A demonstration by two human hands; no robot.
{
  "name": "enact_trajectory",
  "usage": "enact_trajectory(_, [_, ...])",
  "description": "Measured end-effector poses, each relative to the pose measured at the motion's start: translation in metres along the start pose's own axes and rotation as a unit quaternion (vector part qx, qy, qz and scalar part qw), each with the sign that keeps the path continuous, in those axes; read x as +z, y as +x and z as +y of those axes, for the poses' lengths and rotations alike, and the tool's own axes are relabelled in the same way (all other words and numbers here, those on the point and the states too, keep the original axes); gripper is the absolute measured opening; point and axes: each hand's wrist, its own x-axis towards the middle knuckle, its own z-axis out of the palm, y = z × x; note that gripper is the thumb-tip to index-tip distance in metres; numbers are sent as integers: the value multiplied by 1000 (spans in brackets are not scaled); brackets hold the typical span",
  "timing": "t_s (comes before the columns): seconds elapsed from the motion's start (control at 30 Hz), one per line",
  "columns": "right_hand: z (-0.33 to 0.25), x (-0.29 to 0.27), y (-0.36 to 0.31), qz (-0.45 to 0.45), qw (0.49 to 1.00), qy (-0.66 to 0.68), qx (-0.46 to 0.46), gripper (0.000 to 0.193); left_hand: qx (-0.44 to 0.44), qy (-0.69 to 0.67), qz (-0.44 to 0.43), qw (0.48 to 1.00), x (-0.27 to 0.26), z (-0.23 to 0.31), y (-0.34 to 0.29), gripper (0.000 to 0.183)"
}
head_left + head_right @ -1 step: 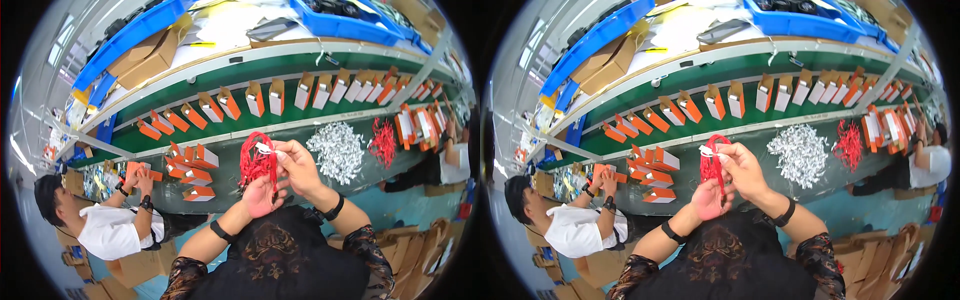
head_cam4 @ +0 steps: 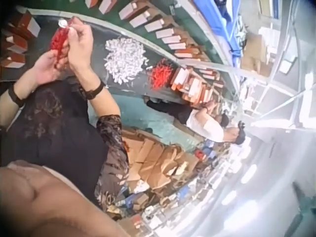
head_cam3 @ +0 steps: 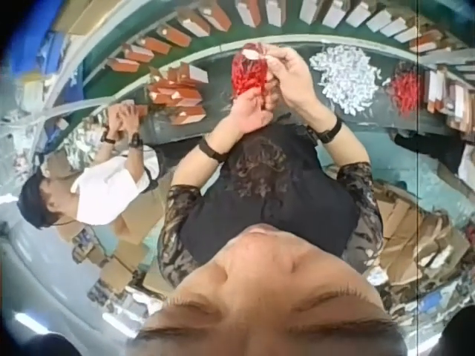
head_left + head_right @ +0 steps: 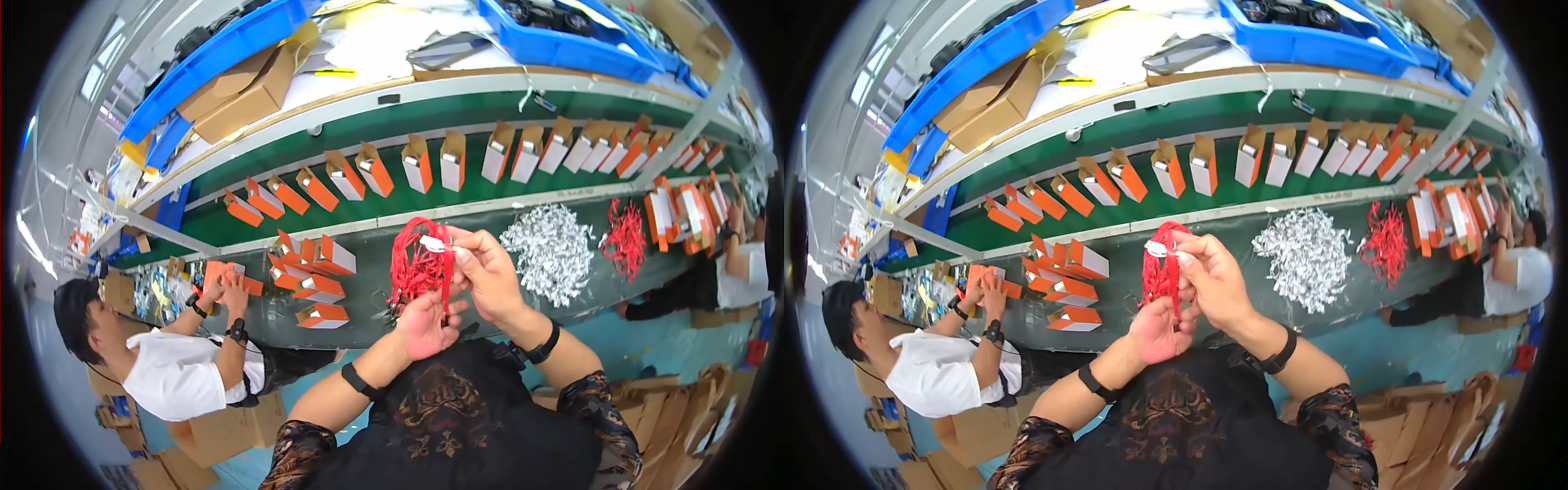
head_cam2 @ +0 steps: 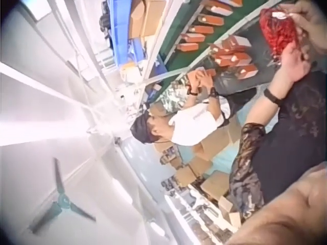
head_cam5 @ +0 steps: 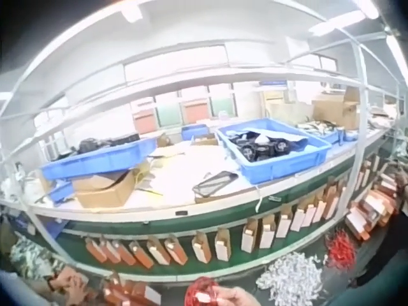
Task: The person picks up a red lanyard and a white plastic clip, slides the clip onto the lanyard, and places the assembled unit into an orange box. This process is repeated for several units before the person gathers and stacks the filled boxes on the table.
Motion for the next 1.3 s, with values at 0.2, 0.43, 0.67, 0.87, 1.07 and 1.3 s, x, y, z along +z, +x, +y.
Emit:
enact_trajectory(0.2, [11,-16,11,-14,995,-44,-88,13,127,11,112,985,5,-12,-6,14])
enact_trajectory(0.43, [14,-18,22,-56,996,58,-34,17,377,292,299,827,26,-29,-10,16])
enact_trajectory(0.67, [23,-17,25,-176,978,109,1,39,355,256,256,862,18,-28,-34,18])
enact_trajectory(0.87, [11,-4,30,-120,888,-354,-269,15,434,106,294,845,34,-17,-50,21])
enact_trajectory(1.07, [28,11,33,-150,690,-643,-297,8,651,537,269,463,24,22,-86,18])
enact_trajectory(1.3, [26,61,28,-361,909,-202,-56,11,594,650,253,399,27,89,-106,15])
